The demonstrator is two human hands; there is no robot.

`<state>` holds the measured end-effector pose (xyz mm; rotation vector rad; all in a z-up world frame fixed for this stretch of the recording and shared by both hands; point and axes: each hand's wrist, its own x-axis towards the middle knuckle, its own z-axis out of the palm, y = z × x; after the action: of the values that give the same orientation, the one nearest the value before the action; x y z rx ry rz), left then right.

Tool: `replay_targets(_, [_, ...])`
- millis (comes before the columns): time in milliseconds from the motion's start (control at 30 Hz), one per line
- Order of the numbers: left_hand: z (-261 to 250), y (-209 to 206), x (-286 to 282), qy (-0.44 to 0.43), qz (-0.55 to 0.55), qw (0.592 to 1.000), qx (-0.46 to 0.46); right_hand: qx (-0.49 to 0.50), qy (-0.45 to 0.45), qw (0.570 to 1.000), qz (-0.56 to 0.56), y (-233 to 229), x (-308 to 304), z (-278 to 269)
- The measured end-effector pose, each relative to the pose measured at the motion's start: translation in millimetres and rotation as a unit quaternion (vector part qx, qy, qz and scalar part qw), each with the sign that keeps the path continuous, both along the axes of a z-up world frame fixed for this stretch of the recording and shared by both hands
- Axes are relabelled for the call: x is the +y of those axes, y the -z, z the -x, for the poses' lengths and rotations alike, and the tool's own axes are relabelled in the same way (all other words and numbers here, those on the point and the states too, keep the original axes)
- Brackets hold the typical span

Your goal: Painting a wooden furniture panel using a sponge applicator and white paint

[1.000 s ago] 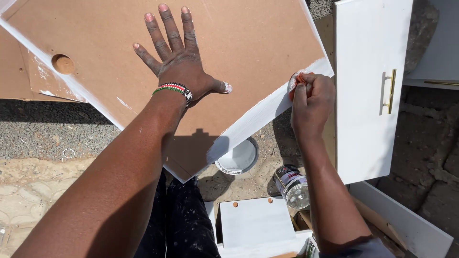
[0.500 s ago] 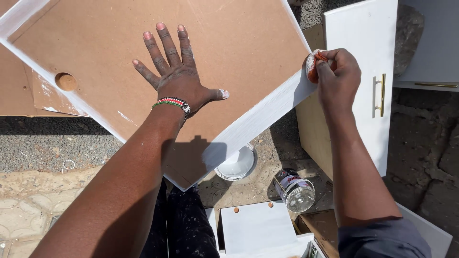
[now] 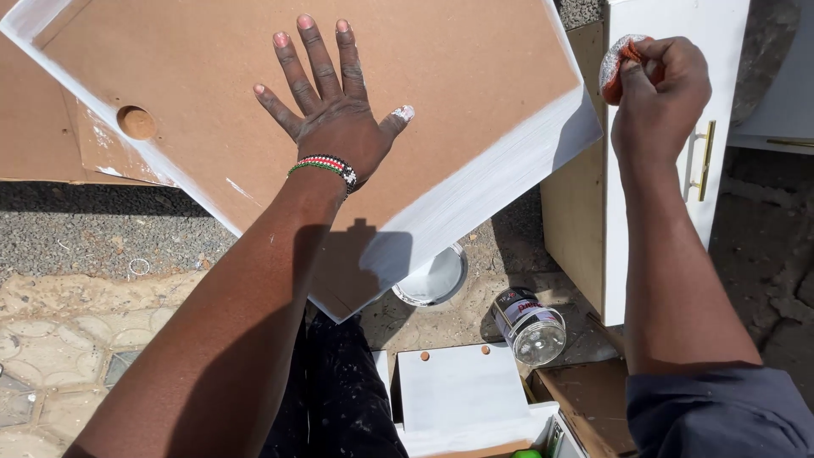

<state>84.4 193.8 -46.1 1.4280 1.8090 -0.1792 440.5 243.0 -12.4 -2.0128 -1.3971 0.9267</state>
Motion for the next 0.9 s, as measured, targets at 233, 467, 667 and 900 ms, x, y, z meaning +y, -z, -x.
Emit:
replay_targets(233, [-1.9, 5.3, 5.9, -0.002, 0.009, 1.0, 0.01, -0.052, -0.325, 0.94, -0.086, 0.0, -216.0, 184.5])
replay_targets(467, [-0.6, 1.1, 5.3, -0.001, 0.0, 1.0, -0.006, -0.021, -0.054, 0.998, -0.006, -4.8, 46.2, -14.4])
replay_targets(667, [0.9, 6.8, 6.5, -0.011, 0.001, 1.0, 0.01, -0.045, -0.197, 0.979, -0.032, 13.3, -160.9, 160.7])
replay_targets(900, [-6.3, 12.2, 8.5, -0.004, -0.011, 1.0, 0.016, -0.229, -0.272, 0.925, -0.137, 15.5, -76.3, 79.0])
